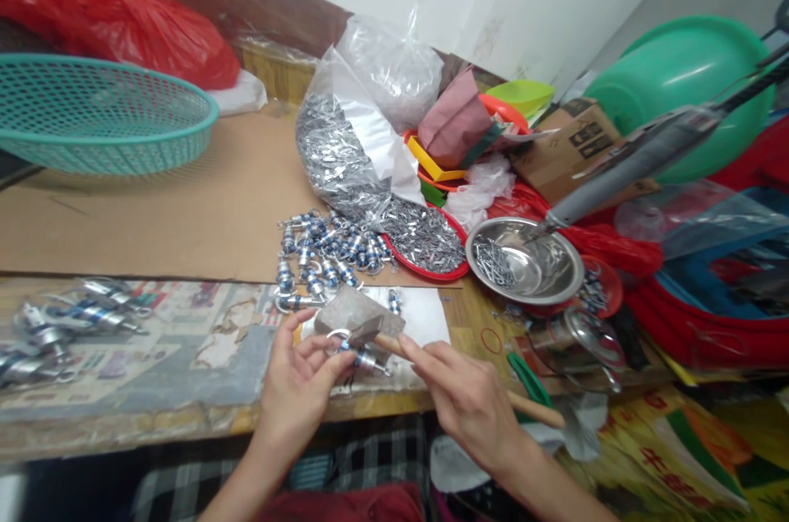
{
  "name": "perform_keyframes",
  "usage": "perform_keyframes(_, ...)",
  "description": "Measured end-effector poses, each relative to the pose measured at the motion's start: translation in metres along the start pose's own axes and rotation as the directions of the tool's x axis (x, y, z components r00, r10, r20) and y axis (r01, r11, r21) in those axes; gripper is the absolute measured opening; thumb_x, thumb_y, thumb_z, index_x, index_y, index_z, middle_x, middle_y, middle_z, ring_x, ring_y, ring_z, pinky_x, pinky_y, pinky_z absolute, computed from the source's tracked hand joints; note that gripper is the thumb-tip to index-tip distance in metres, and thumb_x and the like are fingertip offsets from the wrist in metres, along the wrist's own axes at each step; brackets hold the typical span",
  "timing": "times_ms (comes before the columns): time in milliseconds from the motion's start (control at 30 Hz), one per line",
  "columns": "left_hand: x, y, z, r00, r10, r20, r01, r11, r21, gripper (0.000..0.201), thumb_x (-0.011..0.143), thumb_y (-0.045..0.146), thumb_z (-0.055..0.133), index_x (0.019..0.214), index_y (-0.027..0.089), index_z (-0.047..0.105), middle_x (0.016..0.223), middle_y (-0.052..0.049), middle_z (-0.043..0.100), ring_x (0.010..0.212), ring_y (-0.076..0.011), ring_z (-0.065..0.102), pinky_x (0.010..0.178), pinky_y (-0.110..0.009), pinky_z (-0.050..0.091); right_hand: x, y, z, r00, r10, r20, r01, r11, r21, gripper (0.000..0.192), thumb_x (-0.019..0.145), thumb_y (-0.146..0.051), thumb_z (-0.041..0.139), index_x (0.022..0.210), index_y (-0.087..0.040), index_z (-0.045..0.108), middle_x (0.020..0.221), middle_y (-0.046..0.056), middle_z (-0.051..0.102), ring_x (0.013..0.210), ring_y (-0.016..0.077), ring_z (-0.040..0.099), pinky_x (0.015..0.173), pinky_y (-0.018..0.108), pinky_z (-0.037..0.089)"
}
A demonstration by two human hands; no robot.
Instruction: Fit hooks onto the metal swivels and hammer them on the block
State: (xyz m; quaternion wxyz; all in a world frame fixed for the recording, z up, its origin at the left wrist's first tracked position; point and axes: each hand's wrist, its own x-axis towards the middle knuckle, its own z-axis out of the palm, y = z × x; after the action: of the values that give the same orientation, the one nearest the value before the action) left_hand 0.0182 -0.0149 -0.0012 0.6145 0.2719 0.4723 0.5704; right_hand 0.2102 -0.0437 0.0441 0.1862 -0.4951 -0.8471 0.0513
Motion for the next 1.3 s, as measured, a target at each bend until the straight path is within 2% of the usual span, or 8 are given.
perform_keyframes(100,0.000,0.000,0.001,1.000,-0.002,-0.011,0.002,1.000,-0.002,0.068,0.051,0.018,0.078,0.106,0.022,0.037,0.064,0.005,0.063,0.056,-0.0140,0.064,0.055,-0.029,0.056,-0.007,0.000,0.006,0.996,0.019,-0.088,-0.016,0.999,0.030,0.048,0.084,-0.006,0.037,0.128,-0.026,0.046,0.089,0.006,0.064,0.077,0.0159,0.060,0.066,0.026,0.049)
perform_keyframes(267,0.001,0.000,0.000,1.000,-0.007,-0.003,0.007,1.000,0.021,0.068,0.051,0.021,0.078,0.106,0.023,0.039,0.064,0.006,0.063,0.057,-0.0147,0.064,0.055,-0.029,0.056,0.000,0.011,0.014,0.983,0.175,-0.046,-0.160,0.961,0.224,0.042,0.086,-0.014,0.043,0.126,-0.026,0.048,0.094,0.005,0.065,0.082,0.0159,0.062,0.071,0.027,0.050)
perform_keyframes(367,0.001,0.001,-0.003,0.999,0.011,0.030,-0.015,0.987,0.161,0.047,0.055,0.027,0.075,0.095,0.020,0.052,0.067,0.001,0.065,0.062,-0.0176,0.065,0.059,-0.033,0.056,0.023,0.029,0.025,0.946,0.318,-0.068,-0.281,0.903,0.324,0.038,0.083,-0.023,0.051,0.121,-0.022,0.053,0.102,0.007,0.064,0.091,0.0185,0.061,0.078,0.030,0.049)
perform_keyframes(467,0.000,0.005,-0.007,0.999,0.028,0.044,-0.040,0.956,0.289,0.021,0.056,0.031,0.073,0.070,0.017,0.065,0.067,-0.005,0.067,0.062,-0.0200,0.065,0.062,-0.034,0.054,0.049,0.041,0.040,0.937,0.348,0.009,-0.337,0.900,0.275,0.031,0.085,-0.027,0.047,0.112,-0.020,0.060,0.082,0.002,0.068,0.070,0.0158,0.063,0.063,0.026,0.050)
perform_keyframes(567,0.001,0.008,-0.011,0.985,0.158,0.067,-0.172,0.896,0.410,0.012,0.055,0.030,0.074,0.059,0.020,0.070,0.076,-0.008,0.066,0.073,-0.0222,0.062,0.065,-0.032,0.052,0.068,0.050,0.046,0.938,0.346,0.026,-0.344,0.916,0.208,0.026,0.087,-0.026,0.045,0.092,-0.020,0.069,0.065,-0.001,0.064,0.059,0.0127,0.059,0.056,0.022,0.046)
perform_keyframes(733,0.005,0.012,-0.012,0.884,0.417,0.211,-0.457,0.676,0.577,0.009,0.062,0.032,0.069,0.058,0.024,0.071,0.085,-0.008,0.059,0.082,-0.0235,0.059,0.060,-0.028,0.049,0.097,0.090,0.034,0.875,0.464,-0.139,-0.464,0.885,0.038,0.025,0.086,-0.021,0.046,0.100,-0.013,0.065,0.096,0.012,0.061,0.092,0.0207,0.056,0.081,0.032,0.041)
perform_keyframes(933,0.011,0.017,-0.008,0.895,0.335,0.294,-0.445,0.704,0.553,0.007,0.064,0.029,0.068,0.059,0.025,0.070,0.070,-0.004,0.065,0.068,-0.0203,0.062,0.064,-0.030,0.049,0.119,0.143,0.035,0.833,0.543,-0.109,-0.553,0.827,-0.101,0.016,0.077,-0.020,0.058,0.087,-0.015,0.070,0.089,0.011,0.064,0.086,0.0229,0.058,0.077,0.032,0.041)
perform_keyframes(1300,0.010,0.022,-0.006,0.933,0.283,0.225,-0.361,0.718,0.596,0.006,0.057,0.026,0.071,0.061,0.027,0.075,0.071,-0.004,0.071,0.070,-0.0194,0.066,0.067,-0.027,0.052,0.110,0.136,0.025,0.819,0.537,-0.203,-0.559,0.826,-0.070,0.019,0.082,-0.027,0.053,0.084,-0.021,0.071,0.089,0.007,0.067,0.085,0.0193,0.059,0.076,0.027,0.040)
